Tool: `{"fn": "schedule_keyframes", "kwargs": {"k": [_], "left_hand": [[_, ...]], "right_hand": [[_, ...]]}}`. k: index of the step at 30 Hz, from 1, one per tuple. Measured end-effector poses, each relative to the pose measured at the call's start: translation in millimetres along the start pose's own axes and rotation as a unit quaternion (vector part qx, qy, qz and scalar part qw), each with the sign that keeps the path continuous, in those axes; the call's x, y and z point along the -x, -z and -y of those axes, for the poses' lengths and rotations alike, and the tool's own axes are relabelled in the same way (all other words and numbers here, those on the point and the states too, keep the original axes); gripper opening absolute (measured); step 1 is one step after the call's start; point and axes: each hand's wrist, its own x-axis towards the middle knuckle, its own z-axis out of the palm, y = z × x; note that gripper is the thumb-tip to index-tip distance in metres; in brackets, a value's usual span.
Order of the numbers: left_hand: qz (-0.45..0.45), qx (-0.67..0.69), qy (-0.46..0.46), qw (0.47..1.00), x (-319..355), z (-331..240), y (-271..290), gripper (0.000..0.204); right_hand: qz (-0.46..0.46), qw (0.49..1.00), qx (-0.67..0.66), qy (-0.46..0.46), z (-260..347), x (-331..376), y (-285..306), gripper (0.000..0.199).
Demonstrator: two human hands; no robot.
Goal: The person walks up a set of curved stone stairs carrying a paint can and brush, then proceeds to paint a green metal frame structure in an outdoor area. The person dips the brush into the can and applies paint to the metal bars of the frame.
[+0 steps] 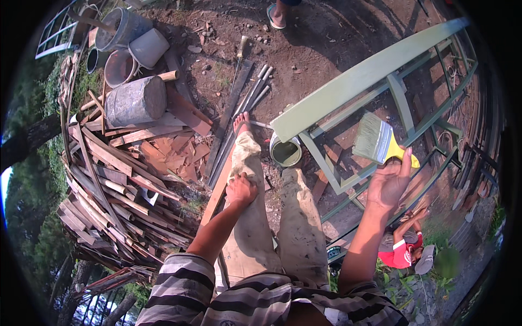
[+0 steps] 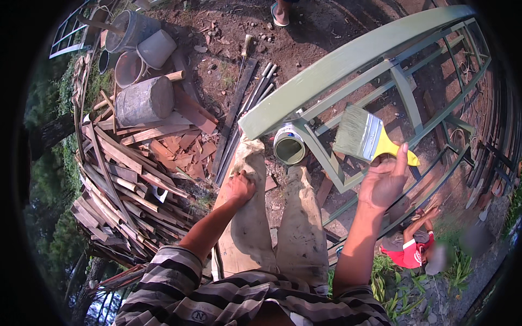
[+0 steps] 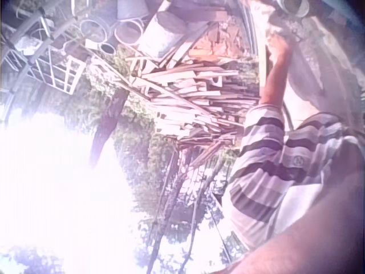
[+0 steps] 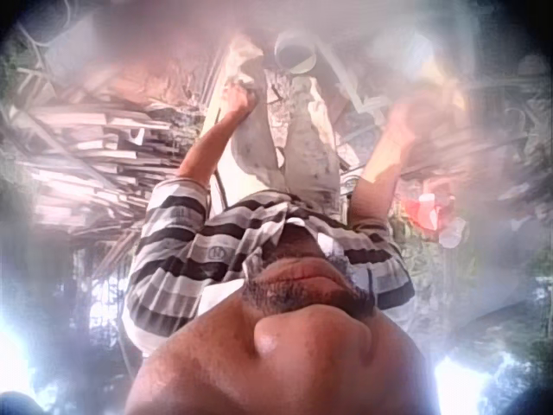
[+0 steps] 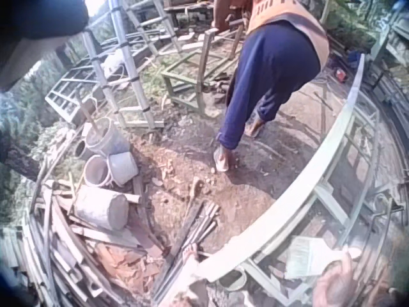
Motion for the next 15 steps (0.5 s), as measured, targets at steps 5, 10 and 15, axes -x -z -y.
{"fn": "schedule_keyframes", "kwargs": {"k": [5,10,15], "left_hand": [[0.022,-0.052,0.007,0.998,-2,-4,-4,0.069],[0.036,-0.108,0.006,0.993,2,-7,-6,0.067],[0.027,-0.127,0.01,0.992,7,-14,-11,0.06]], "right_hand": [[0.057,0.986,-0.016,-0.157,-56,16,-51,0.016],[0.175,0.968,0.047,-0.172,-79,-14,-79,0.024],[0.212,0.963,-0.051,-0.158,-74,-27,-71,0.028]]}}
